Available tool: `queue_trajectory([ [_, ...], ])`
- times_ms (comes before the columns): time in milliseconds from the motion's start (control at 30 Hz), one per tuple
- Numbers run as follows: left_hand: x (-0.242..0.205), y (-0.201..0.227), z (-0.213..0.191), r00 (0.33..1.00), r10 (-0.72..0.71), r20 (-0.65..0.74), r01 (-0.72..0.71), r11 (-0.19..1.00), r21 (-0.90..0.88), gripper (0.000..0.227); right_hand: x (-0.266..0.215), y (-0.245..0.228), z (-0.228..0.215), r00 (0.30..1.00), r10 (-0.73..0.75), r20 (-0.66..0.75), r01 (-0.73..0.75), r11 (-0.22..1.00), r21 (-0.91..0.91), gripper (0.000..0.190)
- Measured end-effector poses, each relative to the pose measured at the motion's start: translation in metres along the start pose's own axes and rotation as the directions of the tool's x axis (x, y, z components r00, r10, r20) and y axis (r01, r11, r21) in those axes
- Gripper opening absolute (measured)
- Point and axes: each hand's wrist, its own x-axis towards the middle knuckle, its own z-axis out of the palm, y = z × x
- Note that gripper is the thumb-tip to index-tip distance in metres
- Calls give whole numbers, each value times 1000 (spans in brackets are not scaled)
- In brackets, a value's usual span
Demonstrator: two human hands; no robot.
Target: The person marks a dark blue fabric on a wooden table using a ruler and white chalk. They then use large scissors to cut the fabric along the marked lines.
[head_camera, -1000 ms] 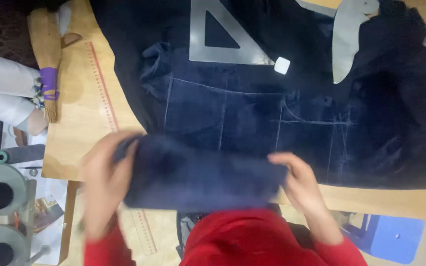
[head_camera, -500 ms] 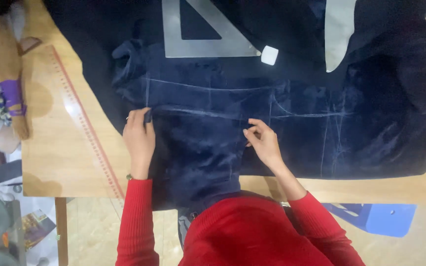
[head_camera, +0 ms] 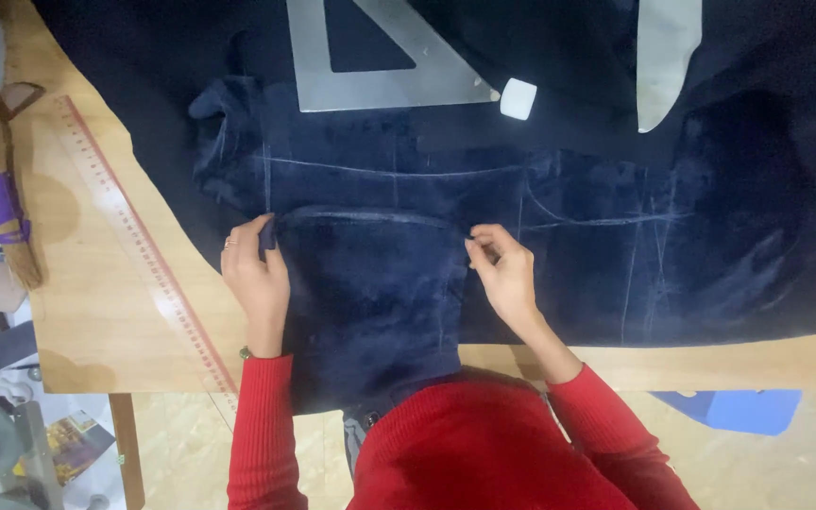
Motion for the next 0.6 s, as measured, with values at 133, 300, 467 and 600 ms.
queue_trajectory([
  [133, -1, 7, 2, 999, 23, 47, -33, 974, 226, 32, 0, -10, -6, 1000, -7, -25, 5, 996, -88, 25],
  [300, -20, 78, 5, 978, -42, 203, -15, 963, 271, 75, -14, 12, 3, 917, -393, -73, 343, 868, -359, 35],
  [467, -75, 107, 44, 871, 179, 458, -317, 916, 245, 71, -28, 31, 34, 733, -621, 278, 651, 522, -551, 55],
  [600, -78, 93, 50, 877, 133, 462, -288, 915, 282, 71, -27, 35, 37, 700, -636, 326, 684, 463, -564, 58],
])
